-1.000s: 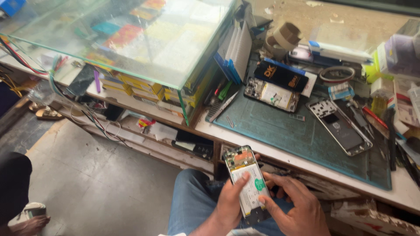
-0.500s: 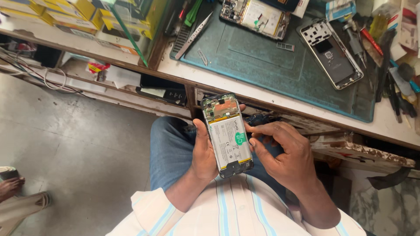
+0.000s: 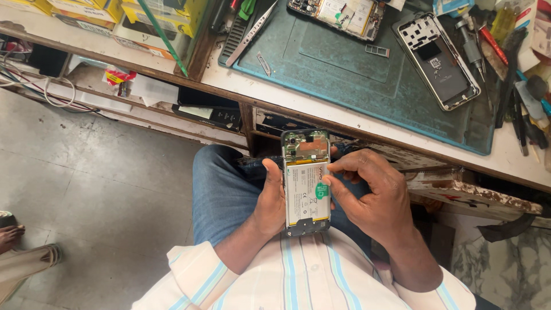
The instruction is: The person disassembles a smartphone, removes the battery, and uses a metal tool to pry and clean the edges of the phone frame. The person handles the phone casing, battery, and internal components while seated at a workbench.
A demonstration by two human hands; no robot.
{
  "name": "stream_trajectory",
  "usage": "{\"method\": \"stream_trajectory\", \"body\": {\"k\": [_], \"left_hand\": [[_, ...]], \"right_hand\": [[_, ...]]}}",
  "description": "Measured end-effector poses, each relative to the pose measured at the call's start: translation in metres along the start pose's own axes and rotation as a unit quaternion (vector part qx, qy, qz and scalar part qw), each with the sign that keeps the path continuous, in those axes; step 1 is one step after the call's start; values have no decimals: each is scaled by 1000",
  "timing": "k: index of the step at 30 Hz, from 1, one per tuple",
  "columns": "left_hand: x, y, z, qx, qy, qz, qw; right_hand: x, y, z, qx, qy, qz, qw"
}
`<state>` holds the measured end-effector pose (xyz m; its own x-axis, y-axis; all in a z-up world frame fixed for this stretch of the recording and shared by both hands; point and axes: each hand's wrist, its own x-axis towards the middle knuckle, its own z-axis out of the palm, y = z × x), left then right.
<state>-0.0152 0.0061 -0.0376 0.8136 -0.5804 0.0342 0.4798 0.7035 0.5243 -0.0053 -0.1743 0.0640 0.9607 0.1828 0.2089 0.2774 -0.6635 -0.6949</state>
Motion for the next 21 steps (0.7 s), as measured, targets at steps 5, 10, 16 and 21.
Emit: {"method": "stream_trajectory", "body": {"k": [5, 10, 16, 21], "left_hand": [[-5, -12, -13, 20, 14, -37, 999], [-5, -17, -19, 3, 3, -35, 999], [-1, -10, -9, -1, 12, -28, 1000], [4, 2, 4, -12, 15, 1, 1000]], "right_hand": [[0, 5, 0, -5, 1, 5, 1000], [-1, 9, -1, 4, 5, 4, 1000], [-2, 11, -1, 0, 1, 4, 1000], [-3, 12, -3, 28, -1, -8, 1000]]}}
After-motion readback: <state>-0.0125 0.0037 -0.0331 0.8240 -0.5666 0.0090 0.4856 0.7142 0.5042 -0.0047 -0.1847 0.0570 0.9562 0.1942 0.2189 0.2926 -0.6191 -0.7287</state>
